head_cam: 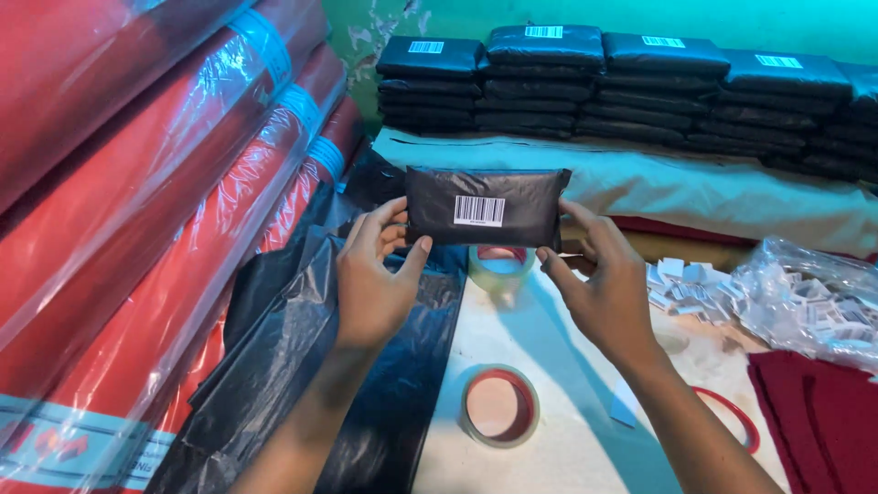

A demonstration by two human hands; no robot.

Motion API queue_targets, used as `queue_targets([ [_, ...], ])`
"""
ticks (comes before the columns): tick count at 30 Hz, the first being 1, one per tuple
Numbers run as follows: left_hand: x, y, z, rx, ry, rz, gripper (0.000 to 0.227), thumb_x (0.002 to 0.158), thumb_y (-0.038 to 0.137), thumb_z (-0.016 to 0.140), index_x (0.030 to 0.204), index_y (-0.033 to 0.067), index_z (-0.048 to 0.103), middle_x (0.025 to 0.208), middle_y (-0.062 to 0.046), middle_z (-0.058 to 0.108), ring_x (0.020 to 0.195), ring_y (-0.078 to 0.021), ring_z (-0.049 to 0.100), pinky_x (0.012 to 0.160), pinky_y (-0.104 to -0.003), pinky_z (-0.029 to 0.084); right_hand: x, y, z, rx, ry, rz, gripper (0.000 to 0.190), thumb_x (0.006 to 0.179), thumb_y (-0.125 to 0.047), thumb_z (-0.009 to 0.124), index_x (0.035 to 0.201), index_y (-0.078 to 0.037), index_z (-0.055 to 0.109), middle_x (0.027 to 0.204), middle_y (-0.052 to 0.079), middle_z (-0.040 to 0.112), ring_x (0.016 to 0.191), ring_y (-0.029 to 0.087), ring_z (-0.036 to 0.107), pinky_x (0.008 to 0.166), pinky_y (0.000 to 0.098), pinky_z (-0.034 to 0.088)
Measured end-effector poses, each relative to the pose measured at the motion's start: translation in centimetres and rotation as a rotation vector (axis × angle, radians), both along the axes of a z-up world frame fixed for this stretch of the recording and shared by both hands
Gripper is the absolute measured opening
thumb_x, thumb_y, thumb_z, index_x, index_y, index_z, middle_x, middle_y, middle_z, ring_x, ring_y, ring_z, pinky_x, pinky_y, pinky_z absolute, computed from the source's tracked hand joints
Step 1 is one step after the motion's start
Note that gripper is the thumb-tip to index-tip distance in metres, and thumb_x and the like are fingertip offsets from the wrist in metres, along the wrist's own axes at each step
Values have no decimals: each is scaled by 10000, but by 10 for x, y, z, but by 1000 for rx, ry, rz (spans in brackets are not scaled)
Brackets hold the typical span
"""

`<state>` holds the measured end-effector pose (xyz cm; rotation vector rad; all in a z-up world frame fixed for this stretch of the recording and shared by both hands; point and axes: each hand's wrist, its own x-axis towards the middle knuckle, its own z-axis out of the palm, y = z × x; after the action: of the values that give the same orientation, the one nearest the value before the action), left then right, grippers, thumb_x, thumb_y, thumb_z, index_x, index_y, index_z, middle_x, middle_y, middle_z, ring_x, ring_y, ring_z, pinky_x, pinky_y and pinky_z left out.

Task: Wrapping a small item in black plastic film, securing it with tape, applying a barcode label, and folding strips of red fabric.

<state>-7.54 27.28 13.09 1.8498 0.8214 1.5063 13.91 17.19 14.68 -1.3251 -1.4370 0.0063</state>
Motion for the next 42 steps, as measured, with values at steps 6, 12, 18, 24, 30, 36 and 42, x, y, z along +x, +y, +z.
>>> queue_targets([
  [6,11,67,0,158,-29,75,459,898,-36,760,1329,-48,599,1113,-232,622,983,-468,702,841,-474,635,7,69,6,24,-184,-125,549,888,29,813,1383,85,581,1108,327,664,881,530,698,652,527,621],
  [12,32,164,-9,400,29,218,526,810,-3,825,1299,22,633,1077,-208,628,968,-511,642,721,-490,625,29,139,25,51,-283,-94,558,916,76,770,1428,51,550,1163,356,650,866,581,675,648,567,600],
  [18,35,234,-3,569,233,347,528,852,142,805,1335,64,607,1146,-167,674,1065,-439,667,929,-524,544,49,213,20,197,-341,-143,573,873,22,844,1377,-49,583,1071,248,692,793,468,718,643,500,592],
  [24,44,274,6,541,107,298,496,850,-28,709,1305,4,514,1157,-200,598,1078,-388,613,953,-451,527,44,245,20,228,-543,-125,500,938,-33,811,1345,-11,522,1094,174,656,709,235,620,706,389,512],
  [30,51,304,15,521,78,227,539,835,-12,658,1348,27,499,1223,-217,626,1134,-398,616,1029,-458,490,55,276,32,180,-679,-260,591,944,-173,794,1424,50,533,1207,231,680,1053,391,676,813,489,550],
  [36,60,316,10,443,107,209,379,858,119,685,1224,78,600,1183,-145,691,1095,-345,652,956,-429,508,47,281,39,126,-718,-260,333,1046,-180,627,1334,-13,641,1108,214,627,911,468,650,618,586,516],
  [42,66,315,15,449,119,268,277,864,83,657,1141,94,649,1105,-125,718,1033,-353,651,898,-450,505,54,291,43,46,-732,-365,349,1067,-230,615,1346,-52,725,999,176,633,762,444,654,525,569,519],
])
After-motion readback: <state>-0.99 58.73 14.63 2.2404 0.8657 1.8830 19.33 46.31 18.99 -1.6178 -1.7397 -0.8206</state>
